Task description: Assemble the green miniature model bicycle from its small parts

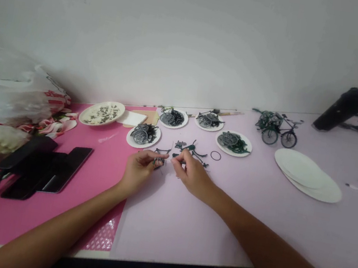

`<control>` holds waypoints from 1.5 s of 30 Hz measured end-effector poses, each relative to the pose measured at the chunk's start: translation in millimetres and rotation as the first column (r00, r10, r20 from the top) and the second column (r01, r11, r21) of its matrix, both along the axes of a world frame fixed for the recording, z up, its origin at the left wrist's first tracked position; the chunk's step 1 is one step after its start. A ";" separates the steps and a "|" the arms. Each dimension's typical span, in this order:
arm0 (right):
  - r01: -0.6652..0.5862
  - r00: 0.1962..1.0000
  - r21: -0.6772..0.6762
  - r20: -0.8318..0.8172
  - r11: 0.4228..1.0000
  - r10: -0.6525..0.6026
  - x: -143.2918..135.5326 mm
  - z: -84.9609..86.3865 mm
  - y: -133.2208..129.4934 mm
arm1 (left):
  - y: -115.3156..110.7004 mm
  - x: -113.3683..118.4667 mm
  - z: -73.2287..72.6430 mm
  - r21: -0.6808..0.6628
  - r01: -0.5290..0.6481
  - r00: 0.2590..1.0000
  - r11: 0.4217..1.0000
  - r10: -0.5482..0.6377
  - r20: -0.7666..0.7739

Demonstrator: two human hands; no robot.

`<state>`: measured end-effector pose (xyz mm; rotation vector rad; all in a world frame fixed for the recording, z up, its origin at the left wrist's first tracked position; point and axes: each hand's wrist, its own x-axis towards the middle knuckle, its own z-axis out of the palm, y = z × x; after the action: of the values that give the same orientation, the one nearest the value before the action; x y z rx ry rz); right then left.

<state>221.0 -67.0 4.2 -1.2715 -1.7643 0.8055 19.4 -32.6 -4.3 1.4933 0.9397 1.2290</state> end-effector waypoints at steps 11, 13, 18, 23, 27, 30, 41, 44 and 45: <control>0.049 0.999 -0.002 -0.004 0.999 -0.049 -1.8 -1.8 0.6 | -2.7 0.9 -1.1 0.012 0.030 0.999 0.999 -0.030 -0.026; 0.018 0.998 -0.013 -0.055 1.000 -0.019 -1.4 -2.4 0.5 | -1.8 0.7 -1.7 0.024 0.025 0.999 0.999 -0.024 -0.031; -0.049 0.994 -0.053 -0.097 0.997 0.044 0.2 -1.6 -0.4 | 1.2 -0.5 -3.1 0.019 0.007 1.000 1.000 -0.007 -0.020; -0.033 0.998 -0.054 -0.049 0.998 0.030 1.7 0.5 0.6 | 1.5 -1.7 -1.5 0.020 0.003 0.999 1.000 -0.002 -0.037; -0.016 1.000 -0.025 -0.020 1.000 0.015 1.5 0.7 1.5 | 1.5 -2.7 -3.5 0.055 0.020 0.997 0.998 -0.016 -0.075; -0.012 1.000 -0.005 -0.001 1.000 0.012 0.9 -0.3 1.9 | 1.7 -4.7 -5.9 0.171 0.032 0.984 0.985 -0.001 -0.181; 0.165 0.986 0.191 -0.024 0.968 -0.163 24.1 6.5 18.6 | 16.1 -13.8 3.8 0.568 0.343 0.649 0.748 0.248 -0.719; 0.206 0.969 0.232 -0.181 0.951 -0.166 28.7 9.2 21.6 | 17.7 -14.3 -0.1 0.518 0.427 0.579 0.741 0.216 -0.786; 0.219 0.959 0.245 -0.230 0.944 -0.163 29.0 10.2 21.9 | 16.7 -13.5 -1.1 0.513 0.441 0.571 0.737 0.210 -0.793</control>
<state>250.0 -45.1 14.4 -1.1151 -1.4977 0.5440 5.9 -15.9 -5.5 2.8470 0.9487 0.7145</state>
